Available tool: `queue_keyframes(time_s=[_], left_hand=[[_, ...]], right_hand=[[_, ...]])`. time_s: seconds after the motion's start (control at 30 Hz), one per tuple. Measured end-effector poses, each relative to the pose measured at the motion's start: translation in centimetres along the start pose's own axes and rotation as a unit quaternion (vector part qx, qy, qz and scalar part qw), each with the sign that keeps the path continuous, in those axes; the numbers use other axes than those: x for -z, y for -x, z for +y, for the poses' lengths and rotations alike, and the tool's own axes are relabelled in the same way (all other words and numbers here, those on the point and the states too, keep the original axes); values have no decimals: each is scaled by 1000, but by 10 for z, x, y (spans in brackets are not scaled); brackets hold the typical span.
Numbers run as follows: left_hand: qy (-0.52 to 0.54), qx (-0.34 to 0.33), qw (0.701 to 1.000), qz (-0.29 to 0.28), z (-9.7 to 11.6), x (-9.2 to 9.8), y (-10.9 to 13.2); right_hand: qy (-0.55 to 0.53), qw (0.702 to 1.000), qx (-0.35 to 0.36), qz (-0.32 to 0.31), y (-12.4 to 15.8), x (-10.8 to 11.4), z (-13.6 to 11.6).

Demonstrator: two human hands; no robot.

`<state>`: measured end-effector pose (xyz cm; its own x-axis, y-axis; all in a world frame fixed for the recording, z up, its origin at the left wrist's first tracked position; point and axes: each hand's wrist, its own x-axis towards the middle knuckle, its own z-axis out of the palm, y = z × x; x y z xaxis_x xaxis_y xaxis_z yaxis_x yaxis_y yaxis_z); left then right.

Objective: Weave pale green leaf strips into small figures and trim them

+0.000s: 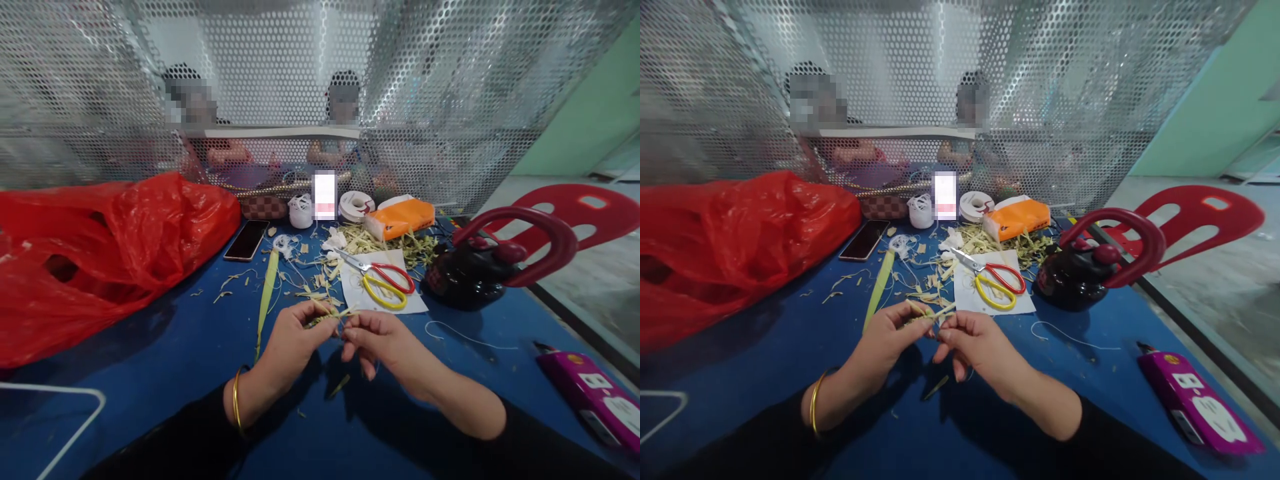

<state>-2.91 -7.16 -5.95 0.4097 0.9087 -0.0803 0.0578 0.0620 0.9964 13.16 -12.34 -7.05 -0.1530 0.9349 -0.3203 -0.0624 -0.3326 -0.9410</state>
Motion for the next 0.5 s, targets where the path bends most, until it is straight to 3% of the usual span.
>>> queue_keyframes(time_s=[0.07,0.1,0.2,0.27,0.33,0.5], left_hand=[[17,26,999,23,0,0,-2],[12,32,999,29,0,0,-3],[-31,23,999,13,-1,-1,-2],[-73,-2,997,-21,-1,-2,0],[-112,-26,992,-55,-1,-3,3],[-178,-52,978,-93,-1,-6,7]], right_hand=[[122,989,83,32,4,-2,4],[209,967,139,54,7,-3,5],[443,836,298,125,15,-2,5],[498,788,333,143,17,0,4],[499,792,322,139,17,2,4],[456,837,256,164,12,5,5]])
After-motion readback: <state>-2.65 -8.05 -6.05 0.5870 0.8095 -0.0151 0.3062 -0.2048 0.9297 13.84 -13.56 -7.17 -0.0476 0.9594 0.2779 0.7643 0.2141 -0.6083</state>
